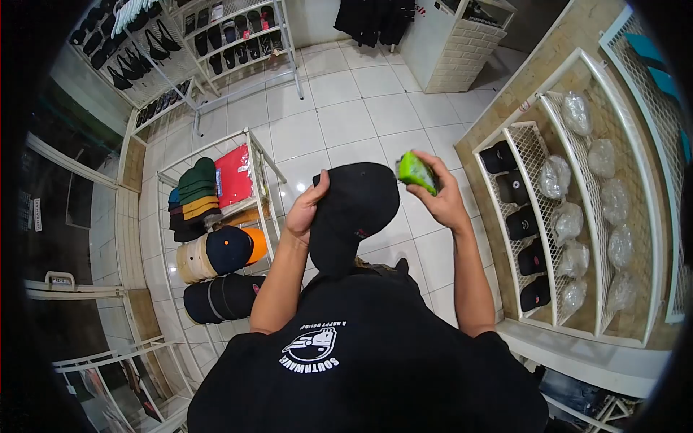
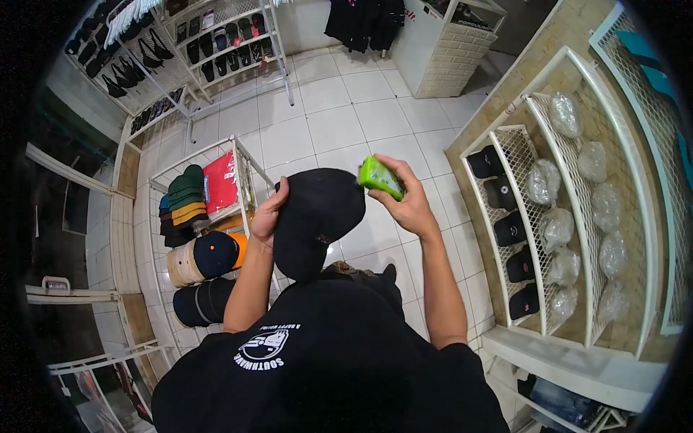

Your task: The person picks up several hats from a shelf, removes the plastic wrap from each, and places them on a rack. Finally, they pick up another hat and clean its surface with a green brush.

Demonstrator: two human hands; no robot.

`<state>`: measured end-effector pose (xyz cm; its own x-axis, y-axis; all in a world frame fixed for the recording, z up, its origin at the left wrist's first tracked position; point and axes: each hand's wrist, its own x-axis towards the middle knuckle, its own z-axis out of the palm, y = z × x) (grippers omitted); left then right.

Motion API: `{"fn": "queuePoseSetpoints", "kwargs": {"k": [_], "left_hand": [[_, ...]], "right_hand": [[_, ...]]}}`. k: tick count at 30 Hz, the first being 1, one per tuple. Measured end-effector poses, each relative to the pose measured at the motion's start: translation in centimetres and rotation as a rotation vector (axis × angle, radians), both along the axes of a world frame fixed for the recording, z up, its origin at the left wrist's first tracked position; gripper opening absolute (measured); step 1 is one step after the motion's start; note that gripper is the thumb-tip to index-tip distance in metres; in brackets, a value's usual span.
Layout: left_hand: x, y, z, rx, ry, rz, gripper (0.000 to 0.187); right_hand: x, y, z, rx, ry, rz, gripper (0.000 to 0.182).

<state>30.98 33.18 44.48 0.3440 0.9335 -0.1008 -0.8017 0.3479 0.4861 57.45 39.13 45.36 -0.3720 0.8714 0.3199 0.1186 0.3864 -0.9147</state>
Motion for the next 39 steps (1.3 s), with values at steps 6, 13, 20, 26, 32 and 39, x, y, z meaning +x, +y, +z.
{"fn": "queuePoseSetpoints", "kwargs": {"k": [6, 13, 20, 26, 32, 39], "left_hand": [[0.3, 0.9, -0.9, -0.031, -0.077, -0.103, 0.048], [0.6, 0.7, -0.3, -0.036, 0.115, 0.019, 0.047], [0.5, -0.4, -0.5, -0.026, 0.248, 0.028, 0.044], [1.2, -0.1, -0.7, 0.023, 0.312, 0.131, 0.043], [1.4, 0.0, -1.3, 0.020, 0.215, 0.130, 0.047], [0.5, 0.3, -1.7, 0.027, 0.011, 0.020, 0.049]], "right_hand": [[-2.1, -0.2, -0.7, 0.008, 0.037, 0.030, 0.059], [-5.0, -2.1, 1.5, 0.263, -0.089, -0.231, 0.059], [-5.1, -1.7, -0.3, 0.232, -0.190, -0.296, 0.060], [-7.2, -4.4, 2.7, 0.421, -0.114, -0.304, 0.057], [-5.5, -0.4, -2.3, 0.198, -0.278, -0.481, 0.048], [-5.3, -0.9, -3.9, 0.039, -0.231, -0.299, 0.043]]}}
